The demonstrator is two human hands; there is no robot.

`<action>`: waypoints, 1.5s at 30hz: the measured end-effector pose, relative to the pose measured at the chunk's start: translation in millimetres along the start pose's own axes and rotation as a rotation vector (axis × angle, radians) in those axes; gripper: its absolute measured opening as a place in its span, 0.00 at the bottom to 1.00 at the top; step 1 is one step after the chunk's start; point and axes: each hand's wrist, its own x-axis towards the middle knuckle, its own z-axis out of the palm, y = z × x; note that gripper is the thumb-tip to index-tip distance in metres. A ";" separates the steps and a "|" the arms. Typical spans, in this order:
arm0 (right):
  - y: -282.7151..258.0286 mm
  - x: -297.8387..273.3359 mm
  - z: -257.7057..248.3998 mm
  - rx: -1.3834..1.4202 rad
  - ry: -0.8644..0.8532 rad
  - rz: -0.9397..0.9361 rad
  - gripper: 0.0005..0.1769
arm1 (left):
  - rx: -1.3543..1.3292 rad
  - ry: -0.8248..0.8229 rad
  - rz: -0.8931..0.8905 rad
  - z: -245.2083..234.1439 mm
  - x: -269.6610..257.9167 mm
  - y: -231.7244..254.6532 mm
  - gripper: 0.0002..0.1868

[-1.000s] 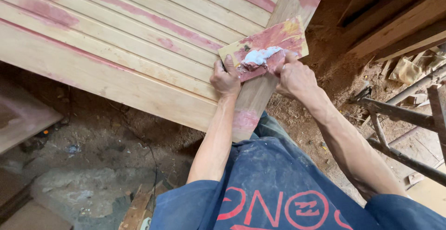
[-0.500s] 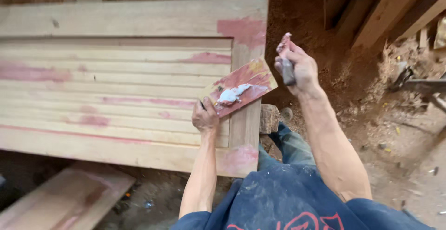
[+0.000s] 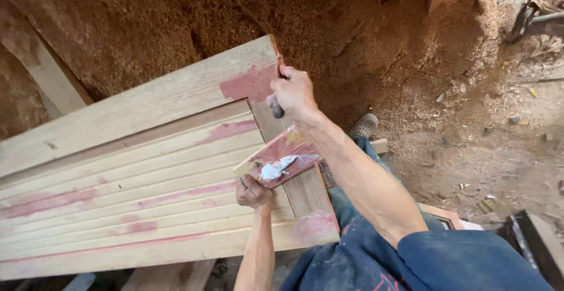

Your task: The person applies pink wood filler to a wooden door using a putty knife and a small wooden board. They scoop filler from the board and spread it into the grooves and gaps between the slats and frame of the door.

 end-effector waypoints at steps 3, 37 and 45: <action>-6.0 -14.1 -47.9 -0.091 -0.307 0.040 0.27 | 0.007 0.008 -0.068 0.7 -8.7 0.9 0.28; -34.3 9.1 3.4 -0.165 -0.097 -0.007 0.29 | -0.018 0.034 -0.130 -0.8 -2.5 4.8 0.28; -38.2 -0.7 -72.8 -0.393 -0.215 -0.141 0.35 | -0.086 0.061 -0.087 0.0 3.8 12.7 0.29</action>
